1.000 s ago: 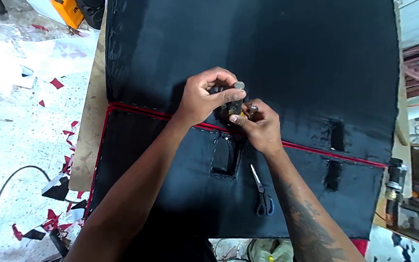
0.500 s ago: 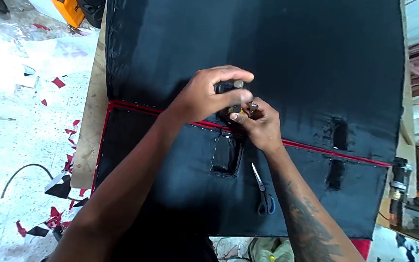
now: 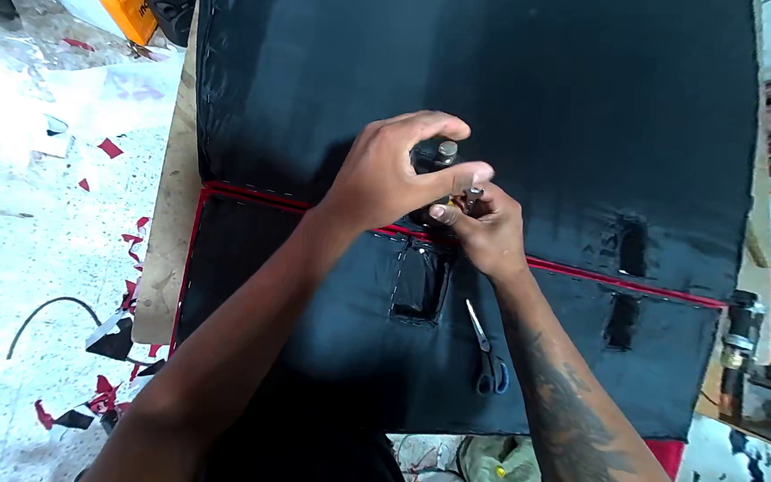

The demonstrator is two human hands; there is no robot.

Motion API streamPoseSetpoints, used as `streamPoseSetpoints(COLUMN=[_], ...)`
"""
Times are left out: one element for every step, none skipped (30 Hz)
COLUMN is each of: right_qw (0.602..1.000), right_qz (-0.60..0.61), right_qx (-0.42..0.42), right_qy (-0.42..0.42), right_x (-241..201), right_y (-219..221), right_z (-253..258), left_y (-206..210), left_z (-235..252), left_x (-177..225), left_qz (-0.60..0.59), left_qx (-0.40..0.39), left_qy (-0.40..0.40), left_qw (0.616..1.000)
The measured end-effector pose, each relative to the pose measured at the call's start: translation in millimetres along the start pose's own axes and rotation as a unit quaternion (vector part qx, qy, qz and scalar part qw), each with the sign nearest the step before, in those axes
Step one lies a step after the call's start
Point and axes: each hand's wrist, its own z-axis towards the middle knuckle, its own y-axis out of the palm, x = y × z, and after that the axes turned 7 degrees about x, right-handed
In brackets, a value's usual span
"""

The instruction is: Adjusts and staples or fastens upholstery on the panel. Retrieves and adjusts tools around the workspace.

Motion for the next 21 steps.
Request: streamPoseSetpoints(right_qw=[1.000,1.000,1.000,1.000,1.000,1.000,1.000,1.000,1.000,1.000,1.000,1.000,1.000,1.000,1.000,1.000,0.999,0.999,0.999,0.999,0.999], right_qz=[-0.007,-0.011,-0.016,-0.019,-0.018,-0.013,-0.008,-0.004,0.000,-0.002,-0.001,0.002,0.009,0.012,0.013,0.014,0.017,0.018,0.022,0.026,0.029], right_qx=[0.000,-0.001,-0.001,-0.004,-0.008,-0.011,-0.015,-0.019,-0.021,-0.023,-0.021,-0.016,-0.009,-0.006,-0.006,-0.009,-0.011,-0.012,-0.011,-0.007,-0.003], right_qy=[0.003,0.004,0.003,0.002,-0.001,-0.004,-0.006,-0.008,-0.009,-0.012,-0.013,-0.016,-0.020,-0.023,-0.024,-0.025,-0.025,-0.025,-0.025,-0.024,-0.021], right_x=[-2.0,-3.2,-3.7,-3.6,-2.6,-1.6,-1.0,-0.9,-1.3,-1.9,-2.3,-2.0,-1.4,-0.4,0.0,0.7,1.7,2.7,3.9,4.7,5.1], right_y=[1.6,2.3,1.9,0.9,0.0,-0.6,-1.2,-1.5,-0.8,0.1,0.3,-0.4,-1.9,-3.9,-5.3,-6.1,-6.7,-7.8,-9.1,-10.6,-11.7], right_z=[1.0,1.9,3.1,4.1,4.0,3.0,2.0,1.0,0.7,1.3,1.8,2.8,4.5,5.8,6.3,6.5,6.3,6.2,6.2,5.9,5.3], left_y=[4.2,7.5,9.5,9.4,6.6,1.8,-4.3,-10.2,-14.6,-17.2,-17.1,-14.9,-11.0,-6.6,-3.1,-1.5,-1.5,-2.1,-2.9,-3.1,-2.4], left_z=[-1.8,-3.3,-3.9,-4.1,-3.9,-2.9,-0.2,3.6,6.4,6.8,4.2,-0.2,-5.8,-13.3,-20.9,-26.8,-31.4,-35.2,-38.1,-40.2,-41.4], left_x=[1.3,1.4,1.1,1.0,0.4,-1.3,-4.1,-7.3,-9.6,-10.7,-11.6,-15.2,-20.7,-26.3,-31.8,-37.1,-42.2,-46.2,-48.6,-49.7,-50.0], left_qz=[0.036,0.059,0.065,0.054,0.027,-0.009,-0.054,-0.103,-0.146,-0.184,-0.217,-0.242,-0.271,-0.292,-0.309,-0.329,-0.352,-0.374,-0.391,-0.401,-0.410], left_qx=[0.056,0.096,0.118,0.115,0.090,0.048,-0.008,-0.069,-0.114,-0.140,-0.149,-0.139,-0.110,-0.075,-0.046,-0.029,-0.020,-0.009,0.009,0.036,0.066], left_qy=[-0.023,-0.041,-0.046,-0.045,-0.034,-0.014,0.013,0.044,0.065,0.055,0.020,-0.016,-0.043,-0.068,-0.090,-0.110,-0.128,-0.148,-0.170,-0.188,-0.202], left_qw=[0.998,0.993,0.990,0.991,0.995,0.999,0.998,0.991,0.981,0.971,0.965,0.960,0.955,0.951,0.946,0.938,0.927,0.915,0.905,0.896,0.887])
